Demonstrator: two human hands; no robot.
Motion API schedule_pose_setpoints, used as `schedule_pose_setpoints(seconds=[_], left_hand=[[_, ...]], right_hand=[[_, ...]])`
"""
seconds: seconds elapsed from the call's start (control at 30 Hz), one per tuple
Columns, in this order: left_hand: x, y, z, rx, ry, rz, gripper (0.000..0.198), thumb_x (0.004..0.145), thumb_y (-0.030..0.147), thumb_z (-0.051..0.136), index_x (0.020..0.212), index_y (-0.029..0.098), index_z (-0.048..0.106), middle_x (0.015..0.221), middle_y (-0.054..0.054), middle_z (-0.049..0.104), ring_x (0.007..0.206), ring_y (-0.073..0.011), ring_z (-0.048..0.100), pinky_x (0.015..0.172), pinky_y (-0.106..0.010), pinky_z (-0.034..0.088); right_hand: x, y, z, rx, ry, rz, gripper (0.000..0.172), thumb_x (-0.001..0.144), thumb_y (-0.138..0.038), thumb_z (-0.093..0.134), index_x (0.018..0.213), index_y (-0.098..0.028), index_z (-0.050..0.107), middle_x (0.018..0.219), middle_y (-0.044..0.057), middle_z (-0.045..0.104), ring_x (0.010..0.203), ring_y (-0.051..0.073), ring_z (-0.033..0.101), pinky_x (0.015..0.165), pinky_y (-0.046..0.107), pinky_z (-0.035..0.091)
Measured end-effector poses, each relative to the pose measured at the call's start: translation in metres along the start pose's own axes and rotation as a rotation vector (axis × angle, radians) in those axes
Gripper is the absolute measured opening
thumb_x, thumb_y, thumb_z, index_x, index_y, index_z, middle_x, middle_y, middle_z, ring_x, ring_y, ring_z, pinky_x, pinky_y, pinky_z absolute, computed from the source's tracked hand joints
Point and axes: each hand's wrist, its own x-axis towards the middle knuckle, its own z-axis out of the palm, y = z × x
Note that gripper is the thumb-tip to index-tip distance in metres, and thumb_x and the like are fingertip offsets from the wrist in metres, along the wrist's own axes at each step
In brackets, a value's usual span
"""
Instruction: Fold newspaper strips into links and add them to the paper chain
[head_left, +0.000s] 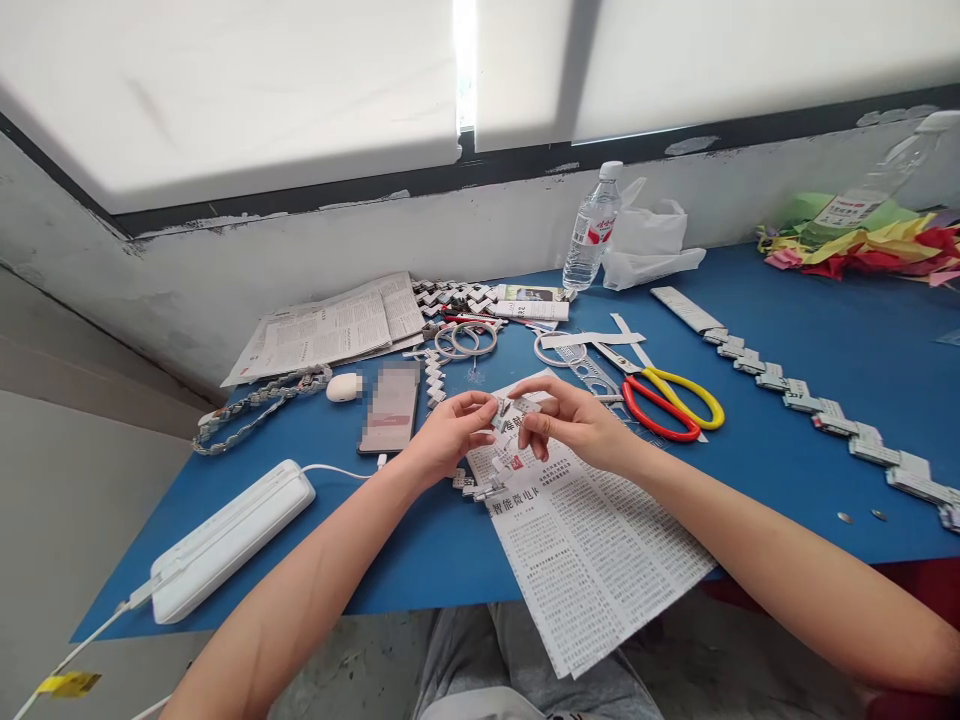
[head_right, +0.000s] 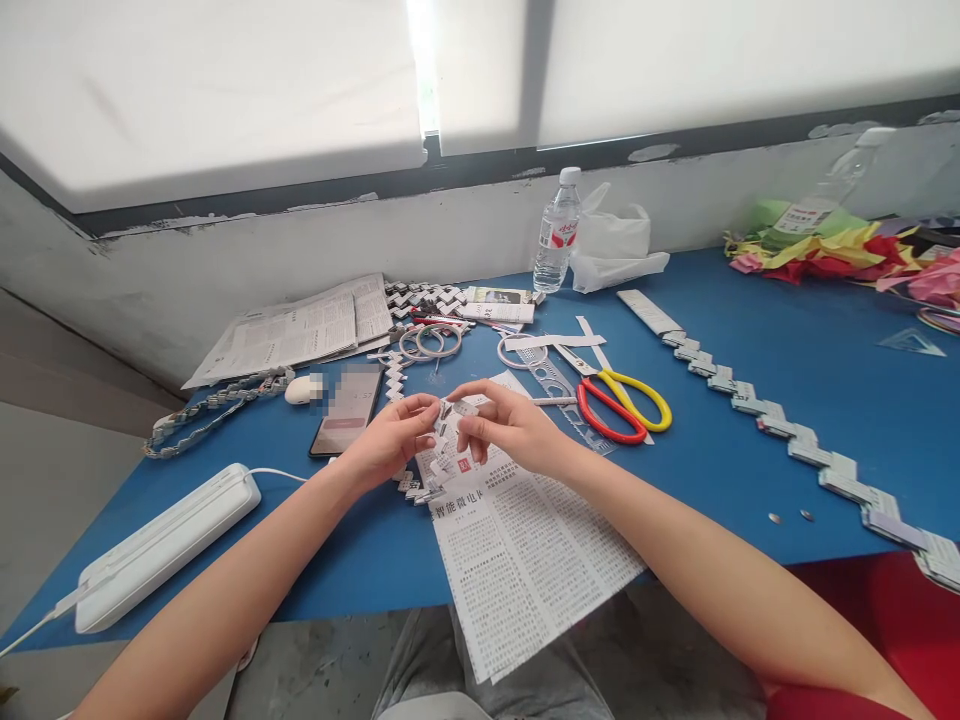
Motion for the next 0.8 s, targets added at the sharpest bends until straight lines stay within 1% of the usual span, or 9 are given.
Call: schedule_pose_setpoints(seconds=[0.1, 0.2, 0.4, 0.53, 0.63, 0.8], left_hand=[[0.000, 0.000, -0.001, -0.037, -0.005, -0.018, 0.036, 0.062, 0.040, 0.082, 0.083, 0.016, 0.065, 0.076, 0.003, 0.050, 0.066, -0.0058, 0.047, 0.063, -0.019, 0.044], [0.001, -0.002, -0.001, -0.067, -0.044, -0.044, 0.031, 0.063, 0.036, 0.082, 0.081, 0.016, 0.066, 0.074, 0.003, 0.050, 0.062, -0.0047, 0.047, 0.061, -0.018, 0.044], [0.001, -0.002, -0.002, -0.086, -0.070, -0.068, 0.025, 0.067, 0.032, 0.081, 0.080, 0.017, 0.066, 0.073, 0.004, 0.051, 0.060, -0.0039, 0.048, 0.061, -0.018, 0.045], [0.000, -0.001, -0.002, -0.072, -0.072, -0.086, 0.025, 0.068, 0.033, 0.080, 0.080, 0.017, 0.066, 0.071, 0.004, 0.051, 0.060, -0.0045, 0.050, 0.062, -0.019, 0.045], [0.000, 0.000, -0.002, -0.048, -0.077, -0.074, 0.025, 0.068, 0.033, 0.080, 0.079, 0.016, 0.066, 0.072, 0.004, 0.053, 0.062, -0.0047, 0.052, 0.064, -0.020, 0.045], [0.000, -0.002, -0.001, 0.028, -0.085, -0.057, 0.029, 0.066, 0.035, 0.081, 0.079, 0.016, 0.065, 0.075, 0.002, 0.059, 0.068, -0.0081, 0.057, 0.070, -0.024, 0.047]], right_hand=[[-0.001, 0.003, 0.000, 0.014, -0.089, -0.001, 0.035, 0.090, -0.036, 0.060, 0.118, -0.019, 0.051, 0.066, 0.000, 0.068, 0.053, 0.011, 0.059, 0.052, 0.025, 0.050], [0.000, 0.007, -0.001, 0.032, -0.125, -0.001, 0.035, 0.090, -0.035, 0.059, 0.121, -0.019, 0.050, 0.066, -0.001, 0.068, 0.054, 0.010, 0.059, 0.052, 0.024, 0.049], [0.001, 0.011, -0.002, 0.045, -0.121, -0.006, 0.033, 0.091, -0.034, 0.058, 0.119, -0.020, 0.049, 0.065, -0.001, 0.068, 0.056, 0.011, 0.060, 0.052, 0.023, 0.049], [0.000, 0.010, -0.002, 0.001, -0.113, 0.002, 0.032, 0.090, -0.034, 0.060, 0.118, -0.020, 0.049, 0.066, -0.002, 0.068, 0.053, 0.009, 0.057, 0.053, 0.022, 0.050], [0.000, 0.010, -0.002, -0.032, -0.107, 0.014, 0.033, 0.089, -0.034, 0.061, 0.116, -0.020, 0.050, 0.066, -0.002, 0.067, 0.052, 0.009, 0.056, 0.053, 0.023, 0.050], [-0.001, 0.012, -0.002, -0.074, -0.097, 0.049, 0.034, 0.087, -0.035, 0.063, 0.115, -0.021, 0.050, 0.053, -0.008, 0.057, 0.051, 0.011, 0.060, 0.052, 0.023, 0.049]])
